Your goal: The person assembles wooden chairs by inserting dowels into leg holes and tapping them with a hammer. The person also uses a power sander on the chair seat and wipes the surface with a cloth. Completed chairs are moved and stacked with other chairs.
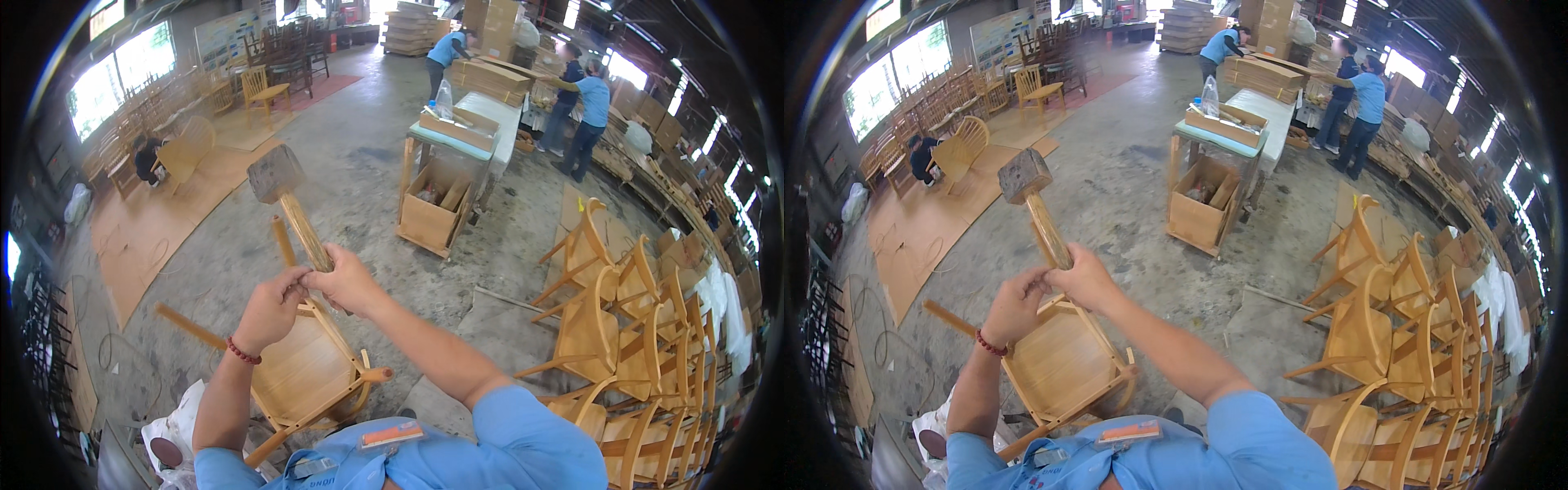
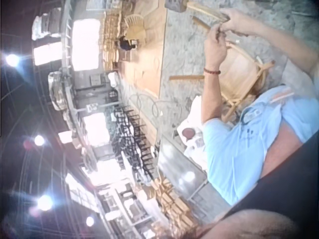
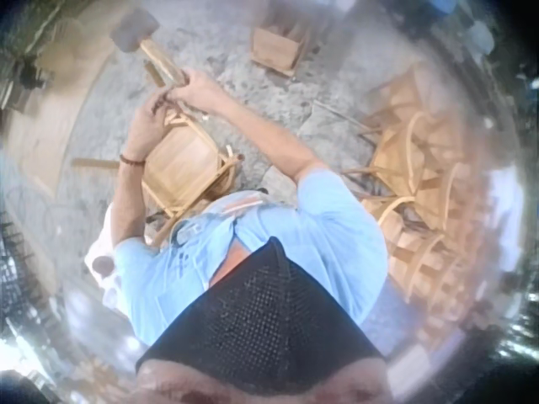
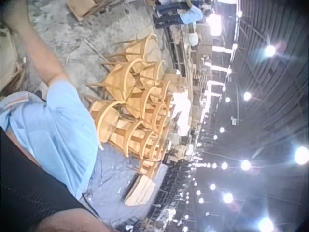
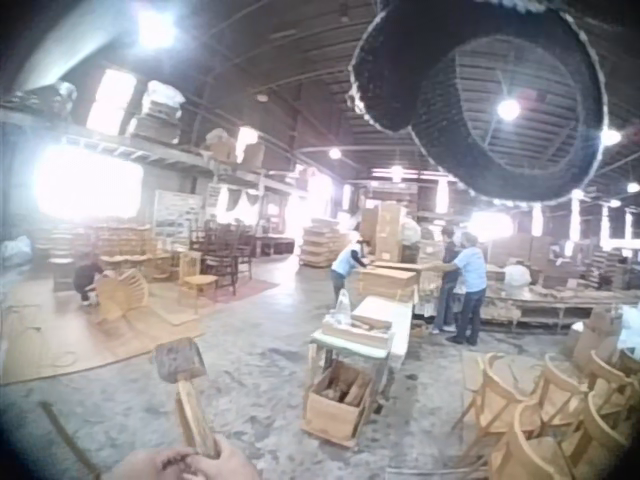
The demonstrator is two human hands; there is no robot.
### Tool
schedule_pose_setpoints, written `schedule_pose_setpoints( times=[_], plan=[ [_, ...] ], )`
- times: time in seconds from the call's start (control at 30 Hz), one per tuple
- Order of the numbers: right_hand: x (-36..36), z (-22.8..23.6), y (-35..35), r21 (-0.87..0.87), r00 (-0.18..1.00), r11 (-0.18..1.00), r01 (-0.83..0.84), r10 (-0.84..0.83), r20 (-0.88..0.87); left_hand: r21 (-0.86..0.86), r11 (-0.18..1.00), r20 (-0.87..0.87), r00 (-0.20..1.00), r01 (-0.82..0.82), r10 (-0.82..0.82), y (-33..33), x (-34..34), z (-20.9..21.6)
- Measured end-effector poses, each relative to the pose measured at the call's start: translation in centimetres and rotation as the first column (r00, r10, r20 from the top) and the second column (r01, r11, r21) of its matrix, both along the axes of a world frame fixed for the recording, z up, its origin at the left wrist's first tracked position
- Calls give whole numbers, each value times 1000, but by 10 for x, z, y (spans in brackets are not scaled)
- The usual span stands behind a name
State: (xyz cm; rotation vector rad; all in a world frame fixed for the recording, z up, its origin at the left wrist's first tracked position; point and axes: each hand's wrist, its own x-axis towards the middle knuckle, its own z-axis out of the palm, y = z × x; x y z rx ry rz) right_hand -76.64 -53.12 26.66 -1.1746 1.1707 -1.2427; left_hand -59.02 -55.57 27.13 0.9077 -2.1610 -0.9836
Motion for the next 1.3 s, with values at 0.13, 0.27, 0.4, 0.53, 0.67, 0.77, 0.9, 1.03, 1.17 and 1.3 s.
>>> schedule_pose_setpoints(
  times=[0.13,0.27,0.4,0.53,0.67,0.77,0.9,1.03,1.17,1.3],
  plan=[
    [43,10,-26,115,993,987,-111,116,-35,-94,994,42,997,-58,62,-14,48,10],
    [90,7,-51,155,984,977,-150,132,119,54,983,-15,984,-176,177,-32,97,2],
    [149,-3,-80,215,923,926,-312,242,298,228,961,-414,877,-158,243,-49,151,-39],
    [198,-21,-102,292,899,877,-382,280,337,358,898,-478,777,-255,411,-57,196,-59],
    [222,-32,-110,356,918,851,-385,311,248,315,695,-411,567,-647,714,-90,259,-90],
    [232,-33,-109,370,908,829,-419,378,183,308,539,-418,398,-784,817,-119,324,-116],
    [232,-34,-113,362,895,823,-438,436,94,674,643,-488,433,-365,758,-140,355,-138],
    [227,-37,-115,349,881,826,-442,472,-2,690,709,-593,447,-148,670,-144,352,-147],
    [225,-39,-117,342,859,824,-452,506,-83,674,731,-624,446,-106,641,-142,351,-150],
    [232,-33,-120,334,831,830,-446,523,-189,659,745,-644,434,-102,629,-143,353,-155]
  ],
)
